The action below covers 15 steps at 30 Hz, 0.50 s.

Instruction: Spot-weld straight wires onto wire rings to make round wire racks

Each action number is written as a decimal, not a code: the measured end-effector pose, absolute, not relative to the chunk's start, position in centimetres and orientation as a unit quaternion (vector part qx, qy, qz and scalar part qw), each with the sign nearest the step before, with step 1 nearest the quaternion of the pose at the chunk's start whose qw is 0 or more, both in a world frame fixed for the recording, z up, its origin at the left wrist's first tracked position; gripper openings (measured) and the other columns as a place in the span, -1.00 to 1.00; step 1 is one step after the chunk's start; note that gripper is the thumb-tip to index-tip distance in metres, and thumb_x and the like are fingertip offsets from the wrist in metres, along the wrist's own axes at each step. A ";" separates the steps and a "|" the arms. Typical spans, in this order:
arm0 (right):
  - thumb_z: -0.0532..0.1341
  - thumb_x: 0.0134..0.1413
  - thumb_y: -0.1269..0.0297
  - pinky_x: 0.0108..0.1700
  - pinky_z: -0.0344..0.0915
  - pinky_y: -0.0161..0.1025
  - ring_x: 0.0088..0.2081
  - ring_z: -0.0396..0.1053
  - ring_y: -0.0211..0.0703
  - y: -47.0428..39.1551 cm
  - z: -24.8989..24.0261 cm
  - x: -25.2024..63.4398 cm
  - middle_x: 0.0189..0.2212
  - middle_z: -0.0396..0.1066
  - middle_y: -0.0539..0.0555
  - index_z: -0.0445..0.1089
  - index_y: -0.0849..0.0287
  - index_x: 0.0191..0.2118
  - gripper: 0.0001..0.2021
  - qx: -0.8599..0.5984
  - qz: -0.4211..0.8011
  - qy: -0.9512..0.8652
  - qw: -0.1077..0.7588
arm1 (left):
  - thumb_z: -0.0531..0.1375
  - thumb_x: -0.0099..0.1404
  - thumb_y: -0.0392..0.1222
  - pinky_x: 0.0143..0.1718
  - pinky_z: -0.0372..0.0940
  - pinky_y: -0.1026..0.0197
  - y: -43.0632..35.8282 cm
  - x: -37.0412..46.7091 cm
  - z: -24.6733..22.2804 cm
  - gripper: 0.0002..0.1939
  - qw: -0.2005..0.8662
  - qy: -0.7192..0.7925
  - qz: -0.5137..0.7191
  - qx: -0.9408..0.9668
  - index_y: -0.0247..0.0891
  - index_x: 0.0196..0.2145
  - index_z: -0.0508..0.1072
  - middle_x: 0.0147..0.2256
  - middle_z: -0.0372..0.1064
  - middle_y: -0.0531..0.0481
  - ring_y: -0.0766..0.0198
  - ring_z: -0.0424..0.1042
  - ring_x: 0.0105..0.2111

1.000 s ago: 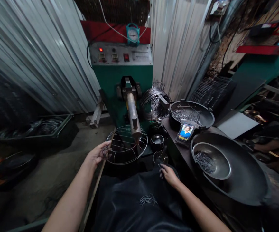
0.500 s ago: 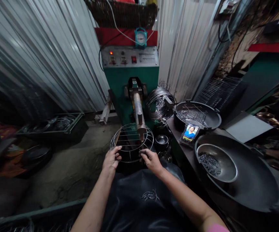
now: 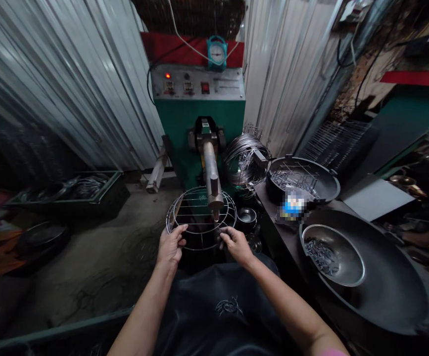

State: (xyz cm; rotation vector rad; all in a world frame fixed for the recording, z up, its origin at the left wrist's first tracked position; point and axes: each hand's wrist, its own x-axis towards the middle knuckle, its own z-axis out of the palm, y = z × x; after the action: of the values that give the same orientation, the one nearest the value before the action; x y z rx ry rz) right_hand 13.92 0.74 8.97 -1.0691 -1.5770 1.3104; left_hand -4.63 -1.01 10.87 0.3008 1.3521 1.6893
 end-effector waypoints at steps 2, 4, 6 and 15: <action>0.07 0.02 0.29 -0.51 0.23 -0.37 -0.63 0.29 -0.35 1.0 8.9 13.8 -0.54 0.37 -0.04 0.31 0.19 -0.35 -0.88 -0.419 0.523 -0.625 0.400 | 0.36 -0.33 -0.27 -0.71 -0.13 0.44 -0.9 -4.7 10.8 -0.58 0.457 0.554 0.685 0.124 -0.28 -0.49 0.25 -0.58 0.14 0.21 0.57 -0.02 -0.68; 0.07 0.02 0.29 -0.51 0.23 -0.38 -0.63 0.29 -0.36 1.1 9.0 13.8 -0.54 0.37 -0.05 0.31 0.19 -0.34 -0.88 -0.415 0.526 -0.626 0.398 | 0.36 -0.33 -0.27 -0.71 -0.12 0.43 -0.8 -4.9 10.7 -0.58 0.454 0.557 0.685 0.122 -0.27 -0.48 0.25 -0.59 0.14 0.21 0.56 -0.02 -0.68; 0.07 0.03 0.30 -0.50 0.23 -0.38 -0.63 0.29 -0.37 1.2 9.3 13.7 -0.54 0.36 -0.05 0.31 0.18 -0.34 -0.88 -0.414 0.527 -0.626 0.400 | 0.36 -0.33 -0.27 -0.71 -0.12 0.43 -0.7 -4.9 10.7 -0.57 0.453 0.557 0.686 0.117 -0.27 -0.48 0.25 -0.59 0.14 0.22 0.56 -0.02 -0.68; 0.08 0.02 0.29 -0.54 0.19 -0.40 -0.64 0.25 -0.39 2.3 9.9 13.3 -0.57 0.33 -0.07 0.29 0.19 -0.39 -0.90 -0.413 0.541 -0.608 0.409 | 0.36 -0.38 -0.30 -0.72 -0.14 0.41 0.7 -5.0 11.2 -0.58 0.452 0.570 0.681 0.085 -0.28 -0.52 0.25 -0.64 0.11 0.22 0.56 -0.04 -0.69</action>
State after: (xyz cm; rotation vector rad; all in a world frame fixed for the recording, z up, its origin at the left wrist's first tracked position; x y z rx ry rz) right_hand 13.33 2.32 9.92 -1.0407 -1.5305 1.3622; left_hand -4.96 0.67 11.19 0.2092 1.4092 1.6824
